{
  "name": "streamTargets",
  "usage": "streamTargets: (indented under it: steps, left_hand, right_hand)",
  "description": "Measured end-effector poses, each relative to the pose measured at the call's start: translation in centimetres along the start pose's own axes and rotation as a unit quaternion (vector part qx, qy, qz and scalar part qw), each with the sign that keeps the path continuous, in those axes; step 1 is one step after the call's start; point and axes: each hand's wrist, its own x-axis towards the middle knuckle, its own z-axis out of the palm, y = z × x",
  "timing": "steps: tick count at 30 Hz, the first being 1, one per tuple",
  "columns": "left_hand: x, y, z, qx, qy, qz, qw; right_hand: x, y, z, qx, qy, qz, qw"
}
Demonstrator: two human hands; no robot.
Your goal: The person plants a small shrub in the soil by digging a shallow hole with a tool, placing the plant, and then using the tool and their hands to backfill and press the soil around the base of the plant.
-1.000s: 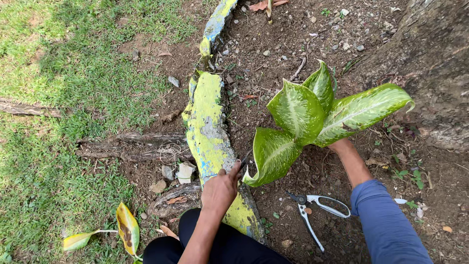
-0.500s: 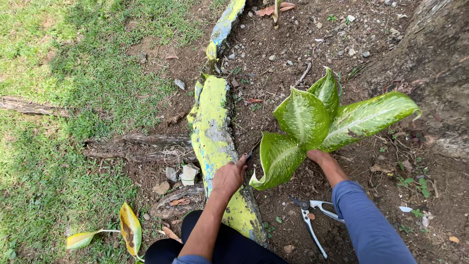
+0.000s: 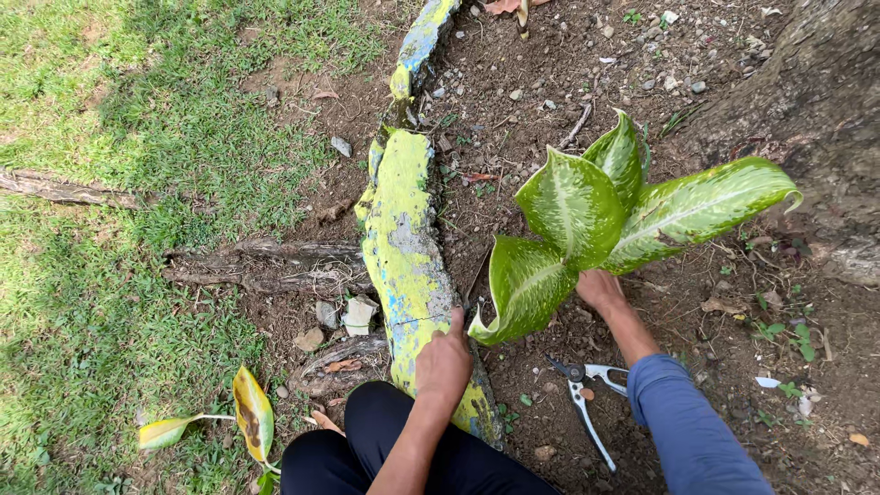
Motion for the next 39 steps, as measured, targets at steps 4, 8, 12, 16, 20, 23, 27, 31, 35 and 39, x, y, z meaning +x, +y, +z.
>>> streamTargets:
  steps: [4, 8, 12, 16, 20, 23, 27, 31, 35, 39]
  left_hand:
    - [-0.4, -0.4, 0.6, -0.107, -0.015, -0.002, 0.994]
    - [-3.6, 1.4, 0.0, -0.023, -0.002, 0.065, 0.998]
    - [-7.3, 1.1, -1.9, 0.000, 0.007, 0.047, 0.999]
    - [-8.1, 0.0, -0.2, -0.002, -0.062, 0.002, 0.998]
    - [-7.2, 0.2, 2.5, -0.050, -0.071, -0.002, 0.996]
    - [-4.8, 1.2, 2.8, -0.114, -0.057, 0.005, 0.992]
    - [-3.4, 3.3, 3.8, -0.157, -0.066, -0.024, 0.985]
    - [-4.2, 2.9, 3.2, -0.272, 0.025, 0.073, 0.959]
    - [-6.5, 4.1, 1.8, -0.217, 0.045, 0.129, 0.967]
    - [-7.4, 5.2, 0.9, -0.242, 0.079, 0.121, 0.960]
  right_hand:
    - [1.4, -1.2, 1.2, -0.161, 0.042, -0.066, 0.984]
    - [0.3, -0.4, -0.3, -0.026, 0.083, -0.126, 0.988]
    - [-3.0, 0.9, -3.1, 0.131, 0.134, -0.210, 0.960]
    - [-7.6, -0.6, -3.6, 0.070, 0.138, -0.016, 0.988]
    - [-14.1, -1.8, -0.9, -0.010, 0.193, -0.162, 0.968]
    - [-17.8, -3.2, -1.1, -0.126, 0.208, -0.275, 0.930]
    - [-17.4, -5.3, -0.7, -0.149, 0.229, -0.286, 0.918]
    - [-15.5, -5.7, -1.3, -0.134, 0.196, -0.206, 0.949]
    - [-15.6, -6.9, -3.7, -0.219, 0.093, -0.146, 0.960]
    - [-17.2, -6.6, -6.7, -0.168, 0.055, -0.145, 0.974]
